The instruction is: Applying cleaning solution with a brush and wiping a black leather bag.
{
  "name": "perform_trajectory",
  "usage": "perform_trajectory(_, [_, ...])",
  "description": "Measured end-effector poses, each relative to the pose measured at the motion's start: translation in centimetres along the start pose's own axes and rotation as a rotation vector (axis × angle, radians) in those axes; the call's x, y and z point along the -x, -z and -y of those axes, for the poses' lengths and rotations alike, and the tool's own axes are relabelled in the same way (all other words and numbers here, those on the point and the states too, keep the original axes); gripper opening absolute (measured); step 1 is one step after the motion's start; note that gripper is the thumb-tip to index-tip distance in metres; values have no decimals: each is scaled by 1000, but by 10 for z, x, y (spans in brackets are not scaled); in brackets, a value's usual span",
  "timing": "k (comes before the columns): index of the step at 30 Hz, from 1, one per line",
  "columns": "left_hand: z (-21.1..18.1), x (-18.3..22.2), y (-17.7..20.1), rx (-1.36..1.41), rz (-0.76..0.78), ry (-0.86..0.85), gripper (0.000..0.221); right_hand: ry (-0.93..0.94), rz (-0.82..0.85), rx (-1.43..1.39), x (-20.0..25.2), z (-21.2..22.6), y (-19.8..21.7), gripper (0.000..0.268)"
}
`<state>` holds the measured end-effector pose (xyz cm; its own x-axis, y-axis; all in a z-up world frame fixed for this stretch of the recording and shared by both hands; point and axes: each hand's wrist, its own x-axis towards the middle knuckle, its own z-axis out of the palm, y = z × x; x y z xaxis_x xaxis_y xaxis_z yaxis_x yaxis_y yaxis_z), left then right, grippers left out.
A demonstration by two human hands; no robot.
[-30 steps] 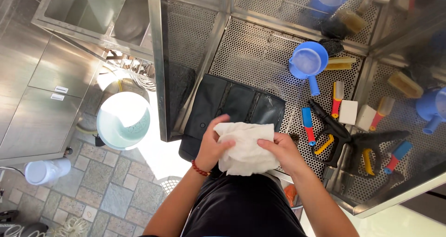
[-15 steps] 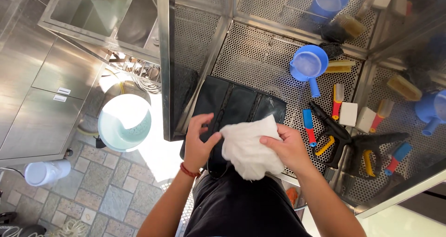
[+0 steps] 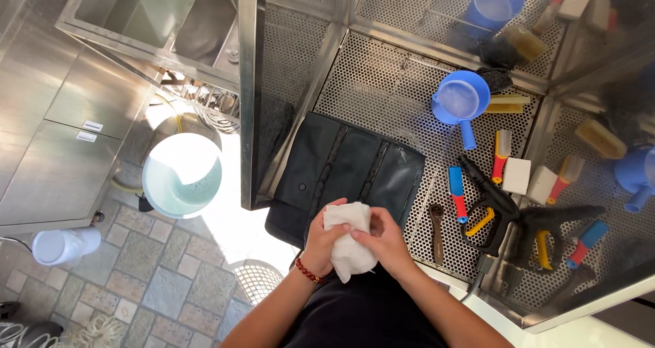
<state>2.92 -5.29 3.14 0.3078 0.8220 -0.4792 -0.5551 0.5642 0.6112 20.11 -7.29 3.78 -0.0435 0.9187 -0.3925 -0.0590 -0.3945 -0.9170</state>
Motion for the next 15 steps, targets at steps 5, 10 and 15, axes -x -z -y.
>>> perform_trajectory(5, [17,-11,29,-279,89,-153,68,-298,181,-242,-32,-14,26,42])
perform_trajectory(10, [97,-61,182,-585,-831,-142,65,267,-452,961,-145,-22,63,29])
perform_trajectory(15, [48,-81,149,-562,-787,172,48,734,-359,1088,-252,-56,18,43])
